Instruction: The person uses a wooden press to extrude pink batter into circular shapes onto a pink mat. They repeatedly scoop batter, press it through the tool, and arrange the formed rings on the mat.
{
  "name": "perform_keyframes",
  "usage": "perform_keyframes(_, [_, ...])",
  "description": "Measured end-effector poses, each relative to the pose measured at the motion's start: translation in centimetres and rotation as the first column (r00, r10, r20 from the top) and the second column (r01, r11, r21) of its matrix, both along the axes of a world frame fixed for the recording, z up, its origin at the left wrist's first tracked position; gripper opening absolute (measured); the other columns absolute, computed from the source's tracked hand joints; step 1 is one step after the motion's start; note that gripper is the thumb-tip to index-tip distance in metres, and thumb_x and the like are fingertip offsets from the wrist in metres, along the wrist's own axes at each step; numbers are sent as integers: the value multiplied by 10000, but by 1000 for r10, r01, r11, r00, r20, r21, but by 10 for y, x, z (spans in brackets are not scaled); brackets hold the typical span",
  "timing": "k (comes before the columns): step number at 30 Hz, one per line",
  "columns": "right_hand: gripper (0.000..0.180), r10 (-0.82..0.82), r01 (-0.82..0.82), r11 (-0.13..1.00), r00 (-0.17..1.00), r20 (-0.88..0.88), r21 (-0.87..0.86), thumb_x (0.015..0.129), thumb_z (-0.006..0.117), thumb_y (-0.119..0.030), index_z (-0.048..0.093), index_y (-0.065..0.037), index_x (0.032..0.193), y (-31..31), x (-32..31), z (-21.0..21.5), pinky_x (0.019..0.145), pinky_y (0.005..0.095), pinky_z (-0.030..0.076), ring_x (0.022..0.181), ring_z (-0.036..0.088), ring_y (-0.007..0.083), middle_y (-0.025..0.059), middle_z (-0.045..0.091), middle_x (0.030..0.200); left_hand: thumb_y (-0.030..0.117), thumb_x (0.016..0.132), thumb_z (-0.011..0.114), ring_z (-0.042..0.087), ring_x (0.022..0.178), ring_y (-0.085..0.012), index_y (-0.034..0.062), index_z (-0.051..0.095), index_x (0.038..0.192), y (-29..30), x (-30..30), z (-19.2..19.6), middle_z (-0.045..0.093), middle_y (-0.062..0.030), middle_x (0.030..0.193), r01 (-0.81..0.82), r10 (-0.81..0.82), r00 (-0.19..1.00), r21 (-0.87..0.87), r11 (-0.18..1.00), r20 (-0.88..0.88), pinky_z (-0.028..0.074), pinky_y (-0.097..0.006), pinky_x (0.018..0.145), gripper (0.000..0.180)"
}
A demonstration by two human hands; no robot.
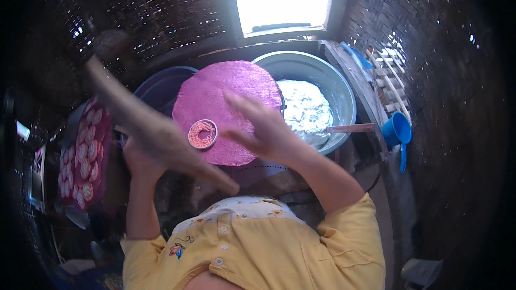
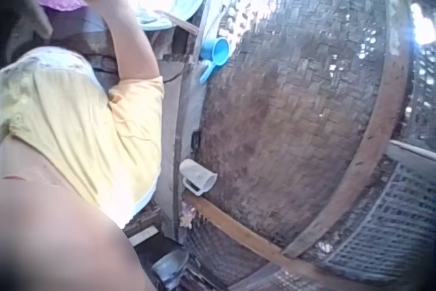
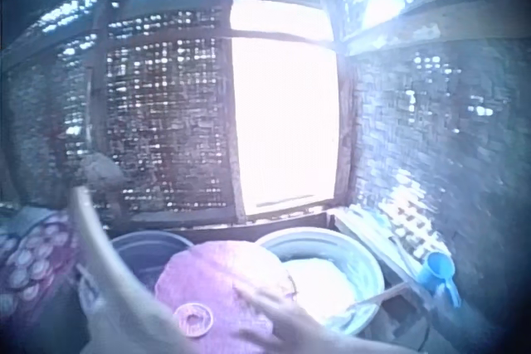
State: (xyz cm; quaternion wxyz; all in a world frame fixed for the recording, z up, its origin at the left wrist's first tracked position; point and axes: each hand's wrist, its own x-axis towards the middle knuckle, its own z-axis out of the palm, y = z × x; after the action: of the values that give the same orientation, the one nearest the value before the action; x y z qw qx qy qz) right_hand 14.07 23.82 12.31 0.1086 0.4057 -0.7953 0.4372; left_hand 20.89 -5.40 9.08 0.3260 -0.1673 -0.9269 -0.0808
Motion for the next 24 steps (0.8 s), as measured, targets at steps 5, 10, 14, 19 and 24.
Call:
perform_keyframes(5, [548, -154, 85, 982, 877, -456, -168, 803, 597, -240, 413, 70, 1215, -83, -13, 90, 800, 413, 418, 904, 513, 351, 211, 490, 1056, 219, 703, 667, 583, 585, -228, 126, 557, 734, 80, -40, 64, 553, -27, 617, 73, -76, 991, -34, 997, -107, 447, -373, 618, 148])
perform_keyframes(10, [472, 159, -154, 986, 740, -654, 65, 711, 670, -158, 475, 28, 1098, -104, 30, 119, 705, 390, 429, 776, 524, 320, 155, 514, 885, 183, 668, 650, 617, 586, -263, 115, 586, 737, 30, -11, 96, 598, -61, 626, 228, -234, 966, 67, 971, 107, 490, -378, 586, 116])
perform_keyframes(14, [507, 421, -414, 906, 866, -270, 85, 627, 747, -133, 469, -78, 1047, -107, 52, 108, 644, 413, 474, 697, 603, 304, 99, 573, 796, 160, 633, 647, 617, 555, -275, 106, 596, 728, 4, 40, 105, 601, -81, 609, 237, -226, 950, -29, 971, 214, 507, -364, 594, 121])
perform_keyframes(19, [466, 315, -278, 929, 941, 127, -244, 632, 713, -99, 480, -2, 1023, -123, 45, 100, 457, 229, 407, 536, 488, 101, 16, 506, 686, 273, 631, 721, 598, 583, -227, 118, 602, 753, -37, 89, 99, 578, -50, 634, -38, 45, 972, -36, 999, 231, 469, -332, 575, 231])
perform_keyframes(24, [548, 68, 38, 837, 983, 172, -546, 714, 610, -49, 356, -4, 1197, -132, -4, 130, 542, 244, 403, 616, 487, 115, 47, 470, 697, 205, 636, 749, 643, 719, -194, 24, 641, 869, -128, 117, 65, 659, -102, 801, -122, -127, 938, 649, 751, 322, 505, -339, 673, 314])
